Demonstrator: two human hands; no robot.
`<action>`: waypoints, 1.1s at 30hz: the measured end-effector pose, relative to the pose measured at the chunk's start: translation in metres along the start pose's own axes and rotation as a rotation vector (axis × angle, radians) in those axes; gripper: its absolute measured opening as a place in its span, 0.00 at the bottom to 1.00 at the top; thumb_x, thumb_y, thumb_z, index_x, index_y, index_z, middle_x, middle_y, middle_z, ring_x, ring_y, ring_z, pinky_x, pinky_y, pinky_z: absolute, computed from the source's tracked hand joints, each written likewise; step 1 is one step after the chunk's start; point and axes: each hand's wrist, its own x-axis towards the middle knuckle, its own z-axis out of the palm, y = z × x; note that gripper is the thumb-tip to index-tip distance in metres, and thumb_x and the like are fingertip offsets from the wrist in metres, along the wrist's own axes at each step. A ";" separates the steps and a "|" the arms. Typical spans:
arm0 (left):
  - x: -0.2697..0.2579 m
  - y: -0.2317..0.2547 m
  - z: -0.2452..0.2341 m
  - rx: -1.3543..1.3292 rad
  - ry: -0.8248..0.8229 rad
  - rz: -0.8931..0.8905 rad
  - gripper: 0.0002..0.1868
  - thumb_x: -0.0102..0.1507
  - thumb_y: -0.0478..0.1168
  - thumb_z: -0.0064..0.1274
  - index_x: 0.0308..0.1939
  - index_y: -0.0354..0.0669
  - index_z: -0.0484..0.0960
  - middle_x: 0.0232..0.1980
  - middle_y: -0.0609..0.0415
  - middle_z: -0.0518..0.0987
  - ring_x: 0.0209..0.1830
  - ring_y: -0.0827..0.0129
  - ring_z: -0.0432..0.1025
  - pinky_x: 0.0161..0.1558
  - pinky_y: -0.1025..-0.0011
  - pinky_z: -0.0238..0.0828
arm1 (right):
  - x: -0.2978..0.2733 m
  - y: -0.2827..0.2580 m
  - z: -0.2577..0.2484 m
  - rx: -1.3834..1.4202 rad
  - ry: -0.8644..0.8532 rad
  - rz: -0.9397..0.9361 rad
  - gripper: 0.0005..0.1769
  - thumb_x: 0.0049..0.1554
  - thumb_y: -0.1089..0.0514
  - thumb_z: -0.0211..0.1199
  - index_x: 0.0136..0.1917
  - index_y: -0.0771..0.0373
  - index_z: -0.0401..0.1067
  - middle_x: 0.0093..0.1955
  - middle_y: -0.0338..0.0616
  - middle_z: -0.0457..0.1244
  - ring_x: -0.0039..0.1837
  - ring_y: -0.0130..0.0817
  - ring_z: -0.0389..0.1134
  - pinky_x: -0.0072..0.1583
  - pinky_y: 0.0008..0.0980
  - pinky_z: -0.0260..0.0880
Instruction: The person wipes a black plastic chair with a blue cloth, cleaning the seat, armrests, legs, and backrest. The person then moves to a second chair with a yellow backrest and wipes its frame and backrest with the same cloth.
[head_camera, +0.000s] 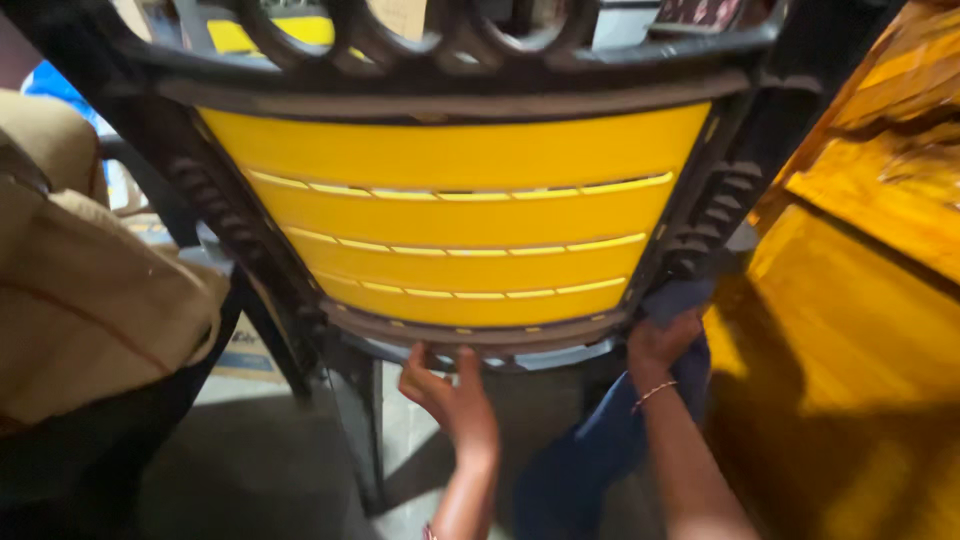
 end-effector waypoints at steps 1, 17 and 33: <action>-0.010 0.005 0.000 0.085 0.021 0.095 0.37 0.60 0.45 0.59 0.67 0.31 0.61 0.66 0.38 0.59 0.69 0.48 0.56 0.69 0.53 0.50 | 0.009 0.020 -0.002 0.025 0.029 0.039 0.20 0.59 0.58 0.60 0.62 0.69 0.67 0.56 0.60 0.65 0.59 0.58 0.66 0.60 0.51 0.66; 0.251 0.079 -0.075 -0.202 -0.017 0.612 0.45 0.74 0.73 0.45 0.73 0.34 0.65 0.58 0.57 0.75 0.56 0.73 0.69 0.60 0.75 0.67 | 0.172 -0.045 -0.039 -0.128 0.373 -0.143 0.15 0.60 0.57 0.60 0.59 0.64 0.72 0.66 0.62 0.63 0.70 0.64 0.60 0.73 0.59 0.53; 0.207 0.143 -0.090 0.056 -0.042 0.399 0.35 0.72 0.64 0.36 0.60 0.31 0.66 0.49 0.38 0.76 0.49 0.49 0.71 0.53 0.55 0.64 | 0.139 0.023 -0.039 0.406 0.546 0.199 0.21 0.65 0.53 0.53 0.64 0.72 0.63 0.65 0.63 0.57 0.68 0.63 0.57 0.71 0.57 0.53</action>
